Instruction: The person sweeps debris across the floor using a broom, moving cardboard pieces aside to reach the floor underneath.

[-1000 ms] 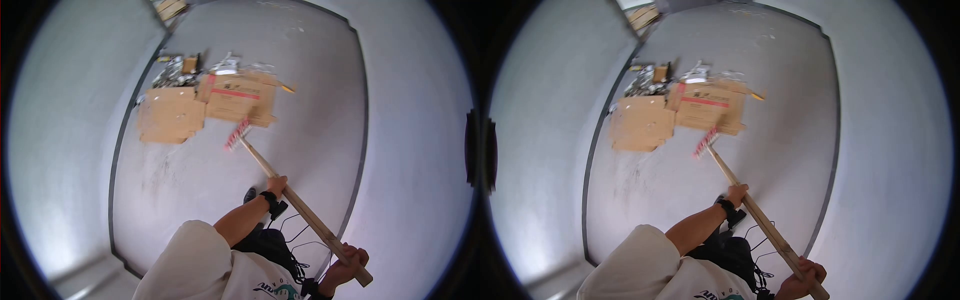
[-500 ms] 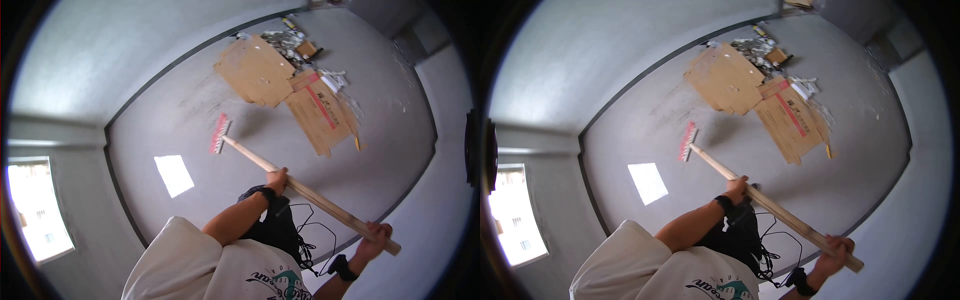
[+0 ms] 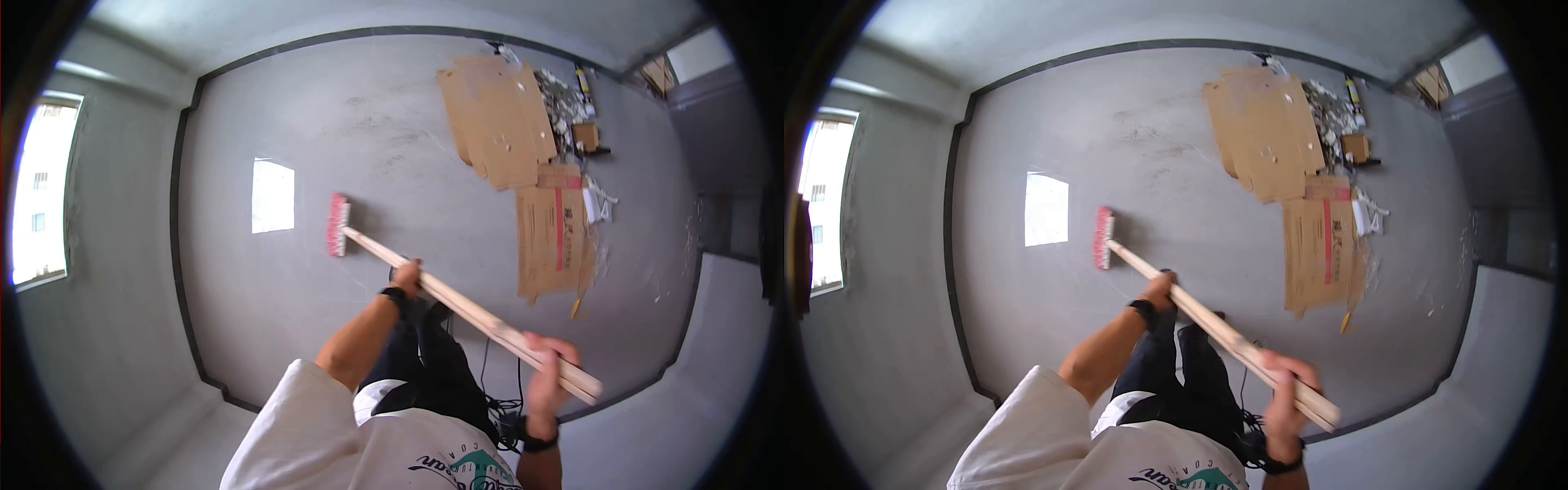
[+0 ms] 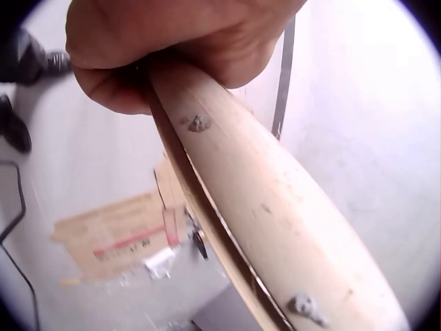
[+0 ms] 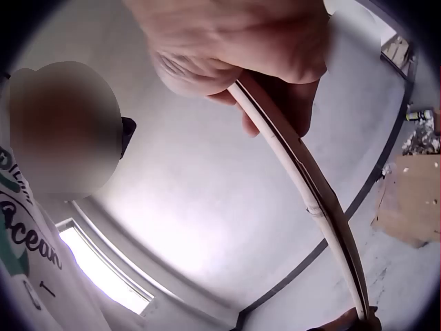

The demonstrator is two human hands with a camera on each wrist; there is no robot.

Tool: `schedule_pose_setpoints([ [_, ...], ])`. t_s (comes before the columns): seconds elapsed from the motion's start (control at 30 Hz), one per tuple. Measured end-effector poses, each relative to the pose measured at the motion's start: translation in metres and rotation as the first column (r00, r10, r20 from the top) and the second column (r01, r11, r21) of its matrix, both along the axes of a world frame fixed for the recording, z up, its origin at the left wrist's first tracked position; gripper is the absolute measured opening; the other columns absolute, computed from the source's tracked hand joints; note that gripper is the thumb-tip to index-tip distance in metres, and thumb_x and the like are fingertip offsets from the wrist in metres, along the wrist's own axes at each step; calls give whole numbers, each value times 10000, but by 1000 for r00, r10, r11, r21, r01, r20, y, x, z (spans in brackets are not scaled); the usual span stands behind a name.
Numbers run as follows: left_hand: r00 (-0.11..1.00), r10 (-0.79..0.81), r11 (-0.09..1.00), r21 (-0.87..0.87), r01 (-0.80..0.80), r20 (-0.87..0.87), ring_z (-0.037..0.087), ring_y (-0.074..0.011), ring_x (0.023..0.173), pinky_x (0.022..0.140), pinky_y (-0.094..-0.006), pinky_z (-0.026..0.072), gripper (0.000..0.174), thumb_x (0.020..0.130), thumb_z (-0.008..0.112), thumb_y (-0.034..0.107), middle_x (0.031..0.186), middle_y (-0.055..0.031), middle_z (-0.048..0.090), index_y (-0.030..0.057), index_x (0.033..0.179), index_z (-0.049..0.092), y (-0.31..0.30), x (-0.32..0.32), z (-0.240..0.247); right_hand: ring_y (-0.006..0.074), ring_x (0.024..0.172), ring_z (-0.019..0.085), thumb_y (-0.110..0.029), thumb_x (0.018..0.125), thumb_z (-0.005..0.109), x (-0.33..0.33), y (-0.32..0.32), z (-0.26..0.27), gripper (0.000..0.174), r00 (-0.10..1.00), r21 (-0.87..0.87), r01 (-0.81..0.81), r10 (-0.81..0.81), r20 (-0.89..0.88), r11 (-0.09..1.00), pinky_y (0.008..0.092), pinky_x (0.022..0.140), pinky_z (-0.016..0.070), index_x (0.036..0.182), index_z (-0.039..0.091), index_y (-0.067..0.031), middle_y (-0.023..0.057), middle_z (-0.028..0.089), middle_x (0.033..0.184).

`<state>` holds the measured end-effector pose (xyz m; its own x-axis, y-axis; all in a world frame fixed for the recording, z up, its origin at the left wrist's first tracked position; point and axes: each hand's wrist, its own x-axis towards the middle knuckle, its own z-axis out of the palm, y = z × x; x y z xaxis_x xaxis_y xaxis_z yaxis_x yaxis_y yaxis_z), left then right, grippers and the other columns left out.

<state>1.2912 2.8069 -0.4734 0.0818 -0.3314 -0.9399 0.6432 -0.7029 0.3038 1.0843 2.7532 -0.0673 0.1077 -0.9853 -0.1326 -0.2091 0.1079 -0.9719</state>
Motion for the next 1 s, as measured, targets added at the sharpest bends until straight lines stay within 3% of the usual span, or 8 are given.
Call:
schedule_pose_setpoints([
  [0.23,868,165,972,-72,-224,-467,612,-277,738,615,-418,527,389,804,593,199,857,-162,581,-59,1081,504,-183,-106,176,225,865,558,-156,860,445,5,-51,139,217,950,-335,-32,-76,-303,942,382,844,428,988,481,16,87,537,788],
  [0.3,927,13,938,-316,-141,-375,608,-272,730,613,-407,522,407,791,593,207,872,-160,583,-84,1062,511,-206,-134,157,216,854,544,-176,863,443,4,-53,163,240,902,-425,-80,-116,-416,901,377,858,407,1018,464,7,76,531,784],
  [0.37,837,120,949,-187,-255,-534,602,-272,721,614,-400,518,422,776,598,201,881,-158,584,-102,1056,511,-211,-102,230,367,659,600,-186,855,500,47,-63,189,248,943,-616,-148,-77,-324,774,464,611,511,944,542,42,199,591,707],
  [0.5,851,286,943,-26,-330,-441,605,-228,761,580,-346,498,463,774,639,236,941,-161,593,-87,1083,519,-206,-64,267,389,689,601,-140,849,491,23,-90,207,282,990,-595,-81,-3,-139,800,511,667,529,992,486,103,221,586,746],
  [0.57,907,261,943,-114,-313,-331,594,-213,685,543,-330,491,482,770,661,267,879,-144,597,-96,1051,513,-181,-21,252,379,713,605,-145,868,481,12,-107,185,277,992,-458,-88,119,41,885,473,694,538,1017,483,90,220,578,757],
  [0.6,912,337,933,-48,-357,-234,583,-201,641,515,-324,480,452,770,667,268,831,-135,596,-94,1002,526,-173,0,236,206,827,528,-184,868,439,-22,-120,171,234,998,-240,-4,-9,-56,971,370,859,396,1023,445,-8,71,524,777],
  [0.77,832,540,821,136,-554,126,511,-177,550,466,-343,438,358,779,657,228,716,-108,557,-75,914,522,-105,133,152,250,843,582,-145,829,455,103,-129,36,167,988,-3,-45,45,149,999,403,855,432,942,472,-23,121,562,801],
  [1.0,888,460,872,174,-457,28,596,-230,610,530,-372,512,202,833,536,193,720,-93,569,16,925,506,-91,243,61,269,859,594,-89,849,455,229,-121,-25,172,942,-31,-318,319,102,948,414,888,420,995,479,-1,131,576,814],
])
